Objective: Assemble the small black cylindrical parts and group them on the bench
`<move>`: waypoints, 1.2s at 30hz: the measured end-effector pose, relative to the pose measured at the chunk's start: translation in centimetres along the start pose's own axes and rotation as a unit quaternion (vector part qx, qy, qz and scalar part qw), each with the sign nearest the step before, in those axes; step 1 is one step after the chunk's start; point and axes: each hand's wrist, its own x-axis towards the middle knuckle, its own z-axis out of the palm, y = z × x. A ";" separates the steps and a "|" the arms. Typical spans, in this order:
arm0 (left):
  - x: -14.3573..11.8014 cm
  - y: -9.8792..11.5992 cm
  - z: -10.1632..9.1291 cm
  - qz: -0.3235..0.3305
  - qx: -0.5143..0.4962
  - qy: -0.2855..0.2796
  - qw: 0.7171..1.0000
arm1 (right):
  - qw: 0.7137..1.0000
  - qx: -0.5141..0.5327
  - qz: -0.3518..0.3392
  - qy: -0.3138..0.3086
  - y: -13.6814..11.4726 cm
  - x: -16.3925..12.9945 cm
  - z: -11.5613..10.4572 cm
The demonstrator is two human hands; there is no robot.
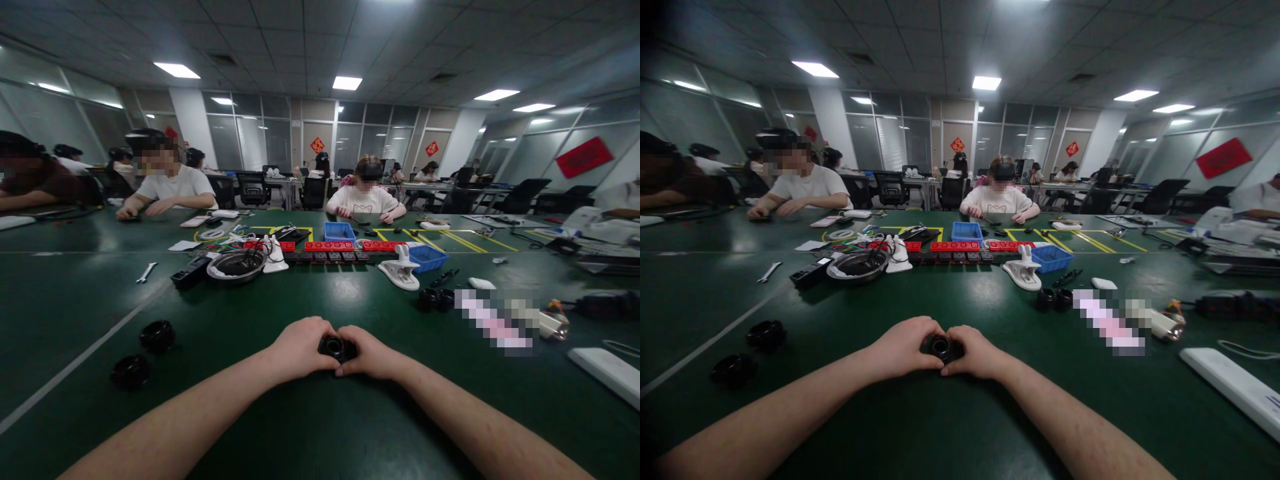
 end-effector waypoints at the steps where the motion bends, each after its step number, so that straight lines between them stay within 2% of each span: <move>1: 0.0 0.1 0.2 -0.011 0.004 0.007 1.000 | 1.000 -0.007 0.015 0.011 0.0 0.0 0.3; 6: -0.1 1.1 0.9 -0.087 0.065 0.067 0.992 | 0.985 -0.096 0.106 0.092 -1.0 0.4 1.7; 10: 0.0 1.3 1.0 -0.101 0.092 0.081 0.987 | 0.967 -0.176 0.140 0.121 -2.3 0.5 2.2; 12: 0.0 1.0 0.8 -0.088 0.078 0.074 0.990 | 0.971 -0.167 0.122 0.119 -2.5 0.3 2.0; 14: 0.0 0.4 0.3 -0.063 0.050 0.052 0.995 | 0.985 -0.118 0.073 0.102 -2.3 0.0 1.5; 17: 0.0 -0.4 -0.6 -0.004 -0.001 -0.008 1.000 | 0.999 -0.037 -0.008 0.025 -1.7 -0.3 0.3; 19: 0.0 -0.8 -1.1 0.032 -0.025 -0.040 0.998 | 0.999 -0.008 -0.037 -0.027 -1.2 -0.3 -0.4; 21: 0.0 -0.9 -1.3 0.052 -0.040 -0.057 0.996 | 0.997 0.006 -0.051 -0.054 -1.0 -0.4 -0.9; 25: 0.2 -0.9 -1.4 0.067 -0.046 -0.070 0.994 | 0.997 0.008 -0.055 -0.061 -0.9 -0.3 -1.2; 36: 0.4 -0.8 -1.2 0.053 -0.055 -0.073 0.994 | 0.997 0.010 -0.061 -0.056 -0.5 -0.1 -0.8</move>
